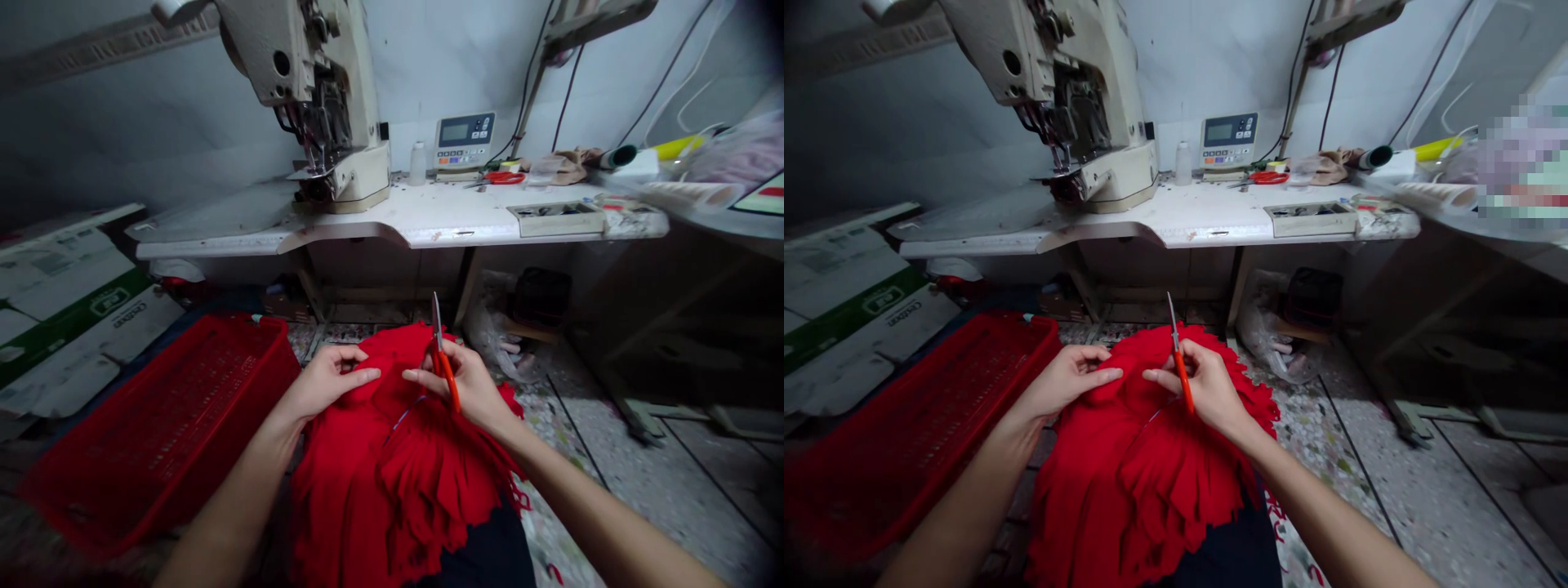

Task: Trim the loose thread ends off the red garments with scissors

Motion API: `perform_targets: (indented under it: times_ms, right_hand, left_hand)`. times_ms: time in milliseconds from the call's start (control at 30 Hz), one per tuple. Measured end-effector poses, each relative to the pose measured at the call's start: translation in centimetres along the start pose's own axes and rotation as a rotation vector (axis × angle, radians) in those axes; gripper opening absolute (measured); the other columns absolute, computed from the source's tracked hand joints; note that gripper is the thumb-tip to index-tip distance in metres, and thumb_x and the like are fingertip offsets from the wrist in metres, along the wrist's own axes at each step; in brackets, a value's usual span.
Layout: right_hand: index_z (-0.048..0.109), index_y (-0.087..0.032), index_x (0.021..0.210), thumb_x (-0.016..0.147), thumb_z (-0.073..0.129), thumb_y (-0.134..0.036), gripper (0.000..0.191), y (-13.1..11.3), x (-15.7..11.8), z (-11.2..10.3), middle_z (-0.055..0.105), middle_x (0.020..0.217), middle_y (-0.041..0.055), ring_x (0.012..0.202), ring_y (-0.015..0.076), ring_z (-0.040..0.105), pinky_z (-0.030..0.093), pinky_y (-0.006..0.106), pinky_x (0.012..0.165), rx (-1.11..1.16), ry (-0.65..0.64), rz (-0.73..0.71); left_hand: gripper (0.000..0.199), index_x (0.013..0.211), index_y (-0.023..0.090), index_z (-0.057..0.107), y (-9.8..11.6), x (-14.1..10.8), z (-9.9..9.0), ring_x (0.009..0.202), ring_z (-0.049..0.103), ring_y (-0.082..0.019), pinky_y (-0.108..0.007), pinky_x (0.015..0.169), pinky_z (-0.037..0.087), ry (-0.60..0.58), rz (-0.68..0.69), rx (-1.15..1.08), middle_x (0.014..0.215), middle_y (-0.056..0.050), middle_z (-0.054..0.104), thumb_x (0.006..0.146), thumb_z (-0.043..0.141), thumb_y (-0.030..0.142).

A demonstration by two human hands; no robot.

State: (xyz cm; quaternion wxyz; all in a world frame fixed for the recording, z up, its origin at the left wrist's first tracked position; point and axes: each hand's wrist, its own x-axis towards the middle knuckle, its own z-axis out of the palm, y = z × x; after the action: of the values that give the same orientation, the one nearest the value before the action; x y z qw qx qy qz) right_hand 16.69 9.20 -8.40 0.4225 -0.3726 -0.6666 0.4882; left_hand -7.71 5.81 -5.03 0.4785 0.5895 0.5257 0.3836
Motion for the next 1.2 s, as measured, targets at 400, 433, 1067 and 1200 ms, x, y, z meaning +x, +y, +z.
perform_targets:
  times_ms: [400,433,1067,1200]
  right_hand:
    - [0.047,-0.022,0.08,0.095,0.058,-0.062,0.043,0.4,-2.2,-1.7,0.053,0.067,-0.0018,0.058,0.0154,0.046,0.027,0.029,0.056,-0.59,-0.359,-0.008]
    - [0.047,-0.022,0.08,0.095,0.058,-0.061,0.043,0.4,-2.1,-1.5,0.054,0.067,-0.0014,0.058,0.0155,0.047,0.026,0.029,0.056,-0.599,-0.365,-0.016]
    - [0.049,-0.02,0.067,0.086,0.066,-0.068,0.054,2.2,-0.7,-0.8,0.045,0.058,-0.004,0.054,0.0119,0.039,0.021,0.027,0.053,-0.624,-0.311,-0.039]
    - [0.05,-0.021,0.076,0.09,0.06,-0.068,0.05,1.7,-0.9,-1.1,0.048,0.063,-0.0035,0.055,0.0129,0.041,0.023,0.027,0.054,-0.597,-0.37,-0.043]
  left_hand:
    - [0.027,0.095,0.015,0.079,-0.2,0.8,0.7,0.082,0.071,-0.018,-0.028,0.079,0.055,0.038,-0.036,-0.28,0.097,-0.006,0.079,0.078,0.083,0.035]
    - [0.026,0.095,0.015,0.079,-0.2,0.8,0.8,0.083,0.071,-0.019,-0.028,0.08,0.055,0.034,-0.037,-0.281,0.097,-0.007,0.08,0.078,0.083,0.035]
    - [0.027,0.092,0.013,0.08,-1.6,0.4,1.5,0.082,0.071,-0.02,-0.029,0.08,0.053,0.006,-0.053,-0.258,0.091,-0.006,0.079,0.08,0.082,0.037]
    - [0.029,0.096,0.013,0.079,-1.9,0.3,1.5,0.084,0.071,-0.021,-0.031,0.083,0.054,0.001,-0.055,-0.313,0.094,-0.008,0.079,0.08,0.082,0.036]
